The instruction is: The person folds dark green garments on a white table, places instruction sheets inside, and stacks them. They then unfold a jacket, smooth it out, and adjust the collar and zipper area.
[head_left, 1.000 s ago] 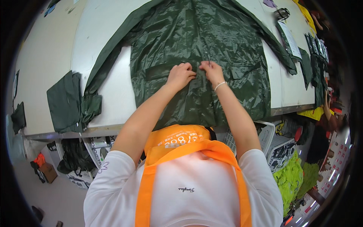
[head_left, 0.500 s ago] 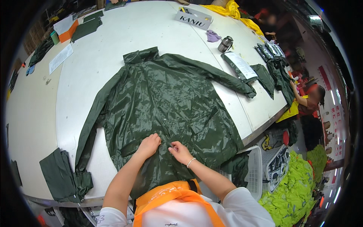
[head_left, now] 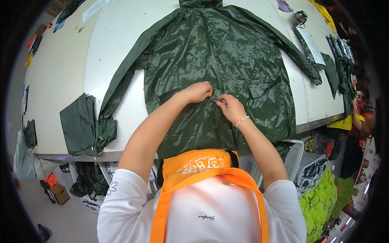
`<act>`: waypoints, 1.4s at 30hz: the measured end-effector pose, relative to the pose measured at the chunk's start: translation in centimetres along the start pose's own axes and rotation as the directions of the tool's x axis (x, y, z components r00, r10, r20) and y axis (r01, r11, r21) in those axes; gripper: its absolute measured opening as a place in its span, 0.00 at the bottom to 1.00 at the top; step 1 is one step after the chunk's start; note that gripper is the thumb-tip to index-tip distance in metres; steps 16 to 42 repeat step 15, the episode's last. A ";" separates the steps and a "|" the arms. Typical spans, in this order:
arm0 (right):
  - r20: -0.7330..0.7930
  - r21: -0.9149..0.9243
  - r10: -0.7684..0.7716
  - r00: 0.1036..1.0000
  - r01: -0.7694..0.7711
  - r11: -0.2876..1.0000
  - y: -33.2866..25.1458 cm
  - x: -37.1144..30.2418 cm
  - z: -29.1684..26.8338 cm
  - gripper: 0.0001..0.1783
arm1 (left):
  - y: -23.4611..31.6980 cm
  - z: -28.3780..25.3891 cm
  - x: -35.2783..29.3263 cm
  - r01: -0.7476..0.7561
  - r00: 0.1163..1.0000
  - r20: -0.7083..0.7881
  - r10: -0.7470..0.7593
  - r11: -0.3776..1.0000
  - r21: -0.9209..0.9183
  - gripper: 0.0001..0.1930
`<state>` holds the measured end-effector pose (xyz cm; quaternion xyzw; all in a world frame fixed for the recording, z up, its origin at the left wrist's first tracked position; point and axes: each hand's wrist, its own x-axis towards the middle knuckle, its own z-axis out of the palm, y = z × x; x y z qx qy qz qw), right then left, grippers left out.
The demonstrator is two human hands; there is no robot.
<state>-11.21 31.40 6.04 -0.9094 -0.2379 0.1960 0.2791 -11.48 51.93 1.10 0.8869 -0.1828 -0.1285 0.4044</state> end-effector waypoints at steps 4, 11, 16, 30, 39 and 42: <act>0.013 -0.059 0.002 1.000 -0.001 0.998 -0.1 0.6 0.0 0.11 | -0.2 -0.1 0.4 0.026 1.000 0.003 -0.026 1.000 0.011 0.06; 0.042 -0.093 -0.005 0.999 0.008 0.996 -0.3 1.4 -0.1 0.11 | -0.3 0.3 0.6 0.026 1.000 -0.013 -0.026 1.000 -0.004 0.07; 0.077 -0.136 -0.003 0.997 0.014 0.991 -0.5 1.8 -0.3 0.11 | 0.1 0.4 0.2 0.060 0.995 -0.078 -0.062 0.998 -0.029 0.07; 0.077 -0.136 -0.003 0.997 0.014 0.991 -0.5 1.8 -0.3 0.11 | 0.1 0.4 0.2 0.060 0.995 -0.078 -0.062 0.998 -0.029 0.07; 0.077 -0.136 -0.003 0.997 0.014 0.991 -0.5 1.8 -0.3 0.11 | 0.1 0.4 0.2 0.060 0.995 -0.078 -0.062 0.998 -0.029 0.07; 0.077 -0.136 -0.003 0.997 0.014 0.991 -0.5 1.8 -0.3 0.11 | 0.1 0.4 0.2 0.060 0.995 -0.078 -0.062 0.998 -0.029 0.07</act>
